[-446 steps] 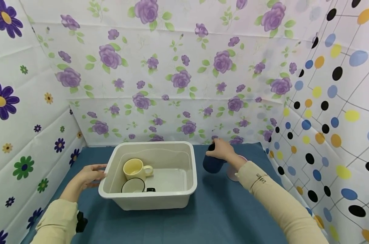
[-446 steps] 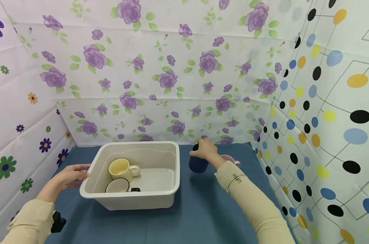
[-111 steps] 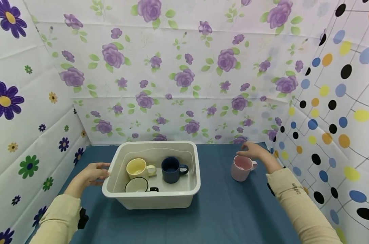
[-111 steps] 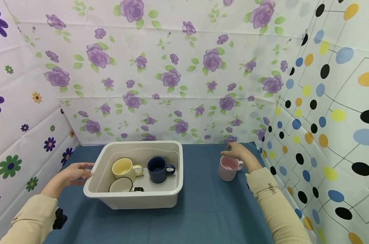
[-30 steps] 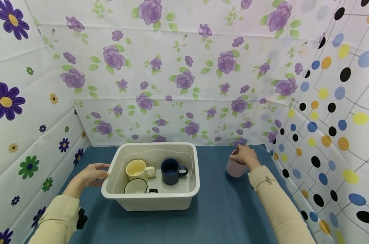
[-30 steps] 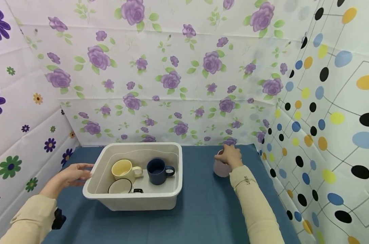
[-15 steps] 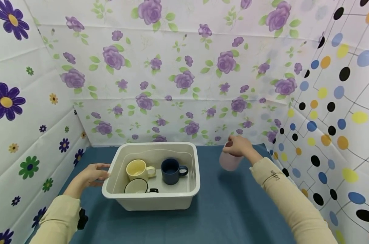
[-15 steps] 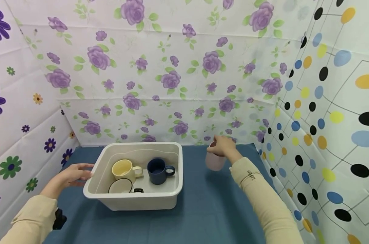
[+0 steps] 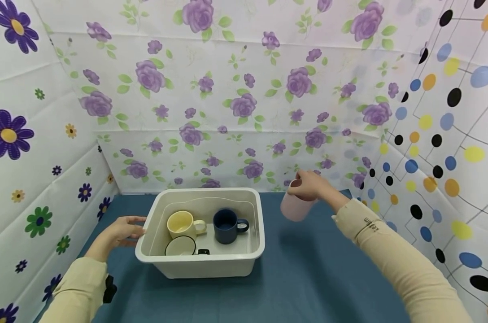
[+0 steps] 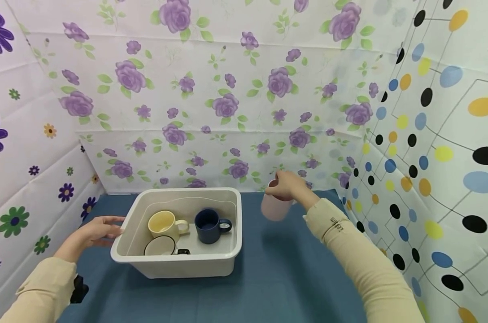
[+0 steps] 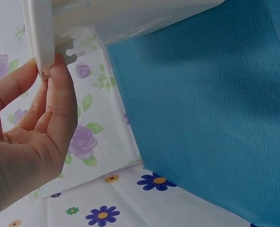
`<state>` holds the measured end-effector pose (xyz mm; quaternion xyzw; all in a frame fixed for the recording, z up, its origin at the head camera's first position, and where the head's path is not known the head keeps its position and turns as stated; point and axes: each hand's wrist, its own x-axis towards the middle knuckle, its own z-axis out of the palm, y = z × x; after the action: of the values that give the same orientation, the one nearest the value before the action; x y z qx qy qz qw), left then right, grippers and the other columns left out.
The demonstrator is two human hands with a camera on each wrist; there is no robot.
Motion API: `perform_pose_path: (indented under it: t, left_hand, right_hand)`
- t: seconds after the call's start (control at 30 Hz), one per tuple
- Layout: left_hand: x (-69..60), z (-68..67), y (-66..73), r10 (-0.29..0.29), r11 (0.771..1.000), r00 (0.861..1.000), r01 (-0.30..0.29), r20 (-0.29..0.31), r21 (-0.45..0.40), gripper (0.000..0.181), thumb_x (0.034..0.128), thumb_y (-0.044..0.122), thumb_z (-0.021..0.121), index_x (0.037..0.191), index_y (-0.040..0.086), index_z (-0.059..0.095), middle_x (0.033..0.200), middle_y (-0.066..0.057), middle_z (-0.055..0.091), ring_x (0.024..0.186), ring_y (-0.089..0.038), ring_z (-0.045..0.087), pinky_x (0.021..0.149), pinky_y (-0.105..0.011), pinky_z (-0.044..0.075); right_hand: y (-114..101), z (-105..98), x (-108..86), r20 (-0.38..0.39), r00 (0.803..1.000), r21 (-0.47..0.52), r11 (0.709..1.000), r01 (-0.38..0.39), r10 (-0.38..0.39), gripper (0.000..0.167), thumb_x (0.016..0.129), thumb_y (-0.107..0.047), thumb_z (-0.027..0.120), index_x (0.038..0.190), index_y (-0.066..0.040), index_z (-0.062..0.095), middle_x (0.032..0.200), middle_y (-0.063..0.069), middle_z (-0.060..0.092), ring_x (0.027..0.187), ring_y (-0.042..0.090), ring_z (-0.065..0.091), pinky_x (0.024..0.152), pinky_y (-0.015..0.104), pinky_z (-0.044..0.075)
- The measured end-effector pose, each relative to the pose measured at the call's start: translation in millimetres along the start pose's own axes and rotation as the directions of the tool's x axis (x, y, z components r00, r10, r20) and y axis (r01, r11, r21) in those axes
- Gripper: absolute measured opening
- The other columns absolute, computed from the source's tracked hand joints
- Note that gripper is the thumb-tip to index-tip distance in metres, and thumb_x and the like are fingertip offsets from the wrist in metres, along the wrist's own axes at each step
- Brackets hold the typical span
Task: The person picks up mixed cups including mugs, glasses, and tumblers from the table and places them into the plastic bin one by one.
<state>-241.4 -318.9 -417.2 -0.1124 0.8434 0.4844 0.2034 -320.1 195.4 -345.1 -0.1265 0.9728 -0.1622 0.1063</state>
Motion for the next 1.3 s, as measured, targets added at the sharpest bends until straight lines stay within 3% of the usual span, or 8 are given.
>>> perform_pose_path:
  t: [0.27, 0.63, 0.93, 1.3]
  left_hand:
    - [1.5, 2.6, 0.7, 0.000, 1.000, 1.000, 0.000, 0.004, 0.006, 0.059, 0.0908, 0.007, 0.058, 0.139, -0.011, 0.029, 0.111, -0.024, 0.059, 0.084, -0.016, 0.062, 0.079, -0.044, 0.057]
    - [2.0, 2.7, 0.9, -0.008, 1.000, 1.000, 0.008, 0.004, 0.010, 0.060, 0.0909, 0.007, 0.058, 0.140, -0.011, 0.027, 0.120, -0.031, 0.051, 0.089, -0.020, 0.061, 0.082, -0.047, 0.056]
    - [-2.2, -4.4, -1.8, -0.008, 1.000, 0.999, 0.008, 0.031, 0.003, 0.062, 0.0917, 0.007, 0.056, 0.141, -0.012, 0.023, 0.123, -0.032, 0.048, 0.090, -0.017, 0.060, 0.084, -0.047, 0.055]
    - [-0.5, -0.1, 1.3, 0.009, 1.000, 0.999, -0.009, 0.037, -0.001, 0.063, 0.0907, 0.008, 0.057, 0.141, -0.012, 0.024, 0.121, -0.031, 0.050, 0.088, -0.015, 0.061, 0.083, -0.045, 0.056]
  right_hand:
    - [-31, -16, -10.8, 0.013, 0.995, -0.065, 0.993, 0.096, -0.096, 0.058, 0.084, -0.040, 0.059, 0.128, -0.003, 0.049, 0.122, 0.023, 0.055, 0.104, 0.037, 0.056, 0.080, 0.048, 0.051]
    - [-75, -13, -23.6, -0.018, 0.980, -0.179, 0.965, 0.194, -0.200, 0.056, 0.079, -0.044, 0.062, 0.122, -0.007, 0.056, 0.113, 0.019, 0.058, 0.093, 0.031, 0.058, 0.074, 0.045, 0.053]
    - [-108, 0, -29.4, 0.015, 0.963, -0.141, 0.953, 0.267, -0.268, 0.057, 0.081, -0.044, 0.063, 0.125, -0.008, 0.055, 0.119, 0.018, 0.056, 0.091, 0.029, 0.060, 0.071, 0.039, 0.053]
    - [-140, 15, -28.4, 0.082, 0.963, -0.124, 0.956, 0.266, -0.257, 0.054, 0.083, -0.044, 0.063, 0.125, -0.012, 0.053, 0.118, 0.015, 0.055, 0.085, 0.024, 0.058, 0.068, 0.035, 0.052]
